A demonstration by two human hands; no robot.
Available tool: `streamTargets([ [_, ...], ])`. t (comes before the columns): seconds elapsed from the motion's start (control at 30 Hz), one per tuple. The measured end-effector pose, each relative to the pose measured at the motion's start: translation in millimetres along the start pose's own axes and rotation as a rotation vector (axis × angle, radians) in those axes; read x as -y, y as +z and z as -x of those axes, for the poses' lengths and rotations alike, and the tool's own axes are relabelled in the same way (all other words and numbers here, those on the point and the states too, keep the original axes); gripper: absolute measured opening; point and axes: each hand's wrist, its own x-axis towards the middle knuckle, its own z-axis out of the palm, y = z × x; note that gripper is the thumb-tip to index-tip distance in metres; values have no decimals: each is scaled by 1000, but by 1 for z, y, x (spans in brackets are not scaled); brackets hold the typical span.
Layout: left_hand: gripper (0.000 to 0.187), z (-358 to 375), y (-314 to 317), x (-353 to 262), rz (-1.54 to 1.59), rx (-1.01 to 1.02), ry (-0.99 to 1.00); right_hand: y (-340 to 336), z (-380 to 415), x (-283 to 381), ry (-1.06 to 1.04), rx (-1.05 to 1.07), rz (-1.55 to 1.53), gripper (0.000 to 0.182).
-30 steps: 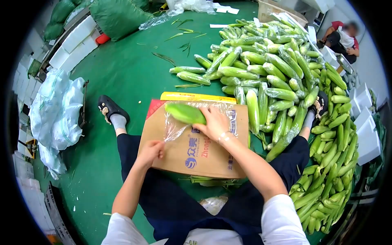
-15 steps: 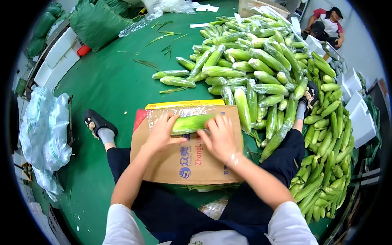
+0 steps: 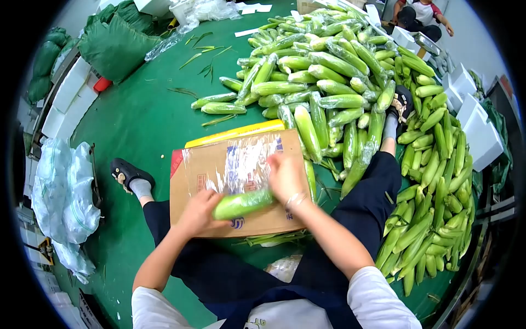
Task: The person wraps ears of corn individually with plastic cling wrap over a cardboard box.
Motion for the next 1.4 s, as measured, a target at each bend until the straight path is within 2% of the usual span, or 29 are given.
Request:
streamTargets([
  [0.03,68,8,2,-11,71,55,-20,9,31,8,1,142,76,17],
  [0.1,69,22,8,-13,123,69,-46,14,89,23,-367,274,290,33],
  [0.17,71,27,9,-6,336,186,-242,14,90,25,-396,307,313,41],
  [0.2,66,26,7,-9,298,68,-263,17,91,24,-417,324,331,48],
  [0.23,66,22,8,-6,299,78,-266,20,72,24,-349,377,415,50],
  [0.3,67,11,9,6,-136,-351,-232,40,24,22,-324,262,545,46],
  [0.33,69,9,15,19,-130,-370,-196,52,-2,19,-443,124,544,43],
  [0.4,70,-3,19,23,-128,-367,-124,71,-54,30,-454,409,665,39],
  [0.47,75,-14,26,37,-171,-379,-60,85,-87,61,-162,1144,360,43],
  [0.5,75,-21,24,45,-174,-384,-38,91,-93,59,-159,1122,363,43],
  [0.57,73,-34,22,52,-164,-137,-126,103,-91,36,-101,1291,88,45],
  [0.6,73,-36,23,43,-152,-131,-105,100,-85,29,-80,1276,90,45],
  [0.67,70,-28,23,13,169,22,-267,92,-73,21,-379,1369,83,50],
  [0.7,70,-24,31,6,174,23,-262,89,-64,22,-535,1368,233,56],
  [0.77,65,-14,45,-4,482,57,-302,73,-30,22,-643,1103,381,61],
  [0.83,64,2,40,-36,1328,710,-970,71,-15,11,-707,973,342,61],
  [0.9,63,50,77,-65,2006,853,-1109,63,2,1,-775,845,314,61],
  [0.97,61,92,100,-84,1534,793,-1017,49,18,-1,-639,705,68,58],
  [1.0,57,106,92,-91,1592,616,-1132,22,30,1,-598,624,-91,46],
  [1.03,54,109,81,-103,1649,438,-1225,-14,48,3,-441,656,-70,38],
  [1.1,40,102,41,-114,1431,547,-1005,-63,99,-21,-167,621,-166,29],
  [1.13,32,92,39,-125,1242,766,-978,-72,133,-26,-135,537,-344,31],
  [1.17,25,85,38,-138,1037,966,-939,-94,164,-17,48,599,-295,36],
  [1.2,31,96,39,-157,911,796,-832,-105,198,-27,198,550,-201,38],
  [1.23,27,96,48,-162,1047,779,-720,-117,231,-35,410,463,-270,35],
  [1.27,26,81,47,-173,925,795,-691,-118,265,-45,707,322,-475,30],
  [1.3,24,71,42,-184,799,816,-675,-113,289,-54,1104,40,-921,26],
  [1.37,23,53,52,-187,639,323,-214,-117,288,-60,1133,-198,-1180,22],
  [1.4,18,9,20,-212,583,203,-92,-129,270,-54,1235,-213,-1351,22],
])
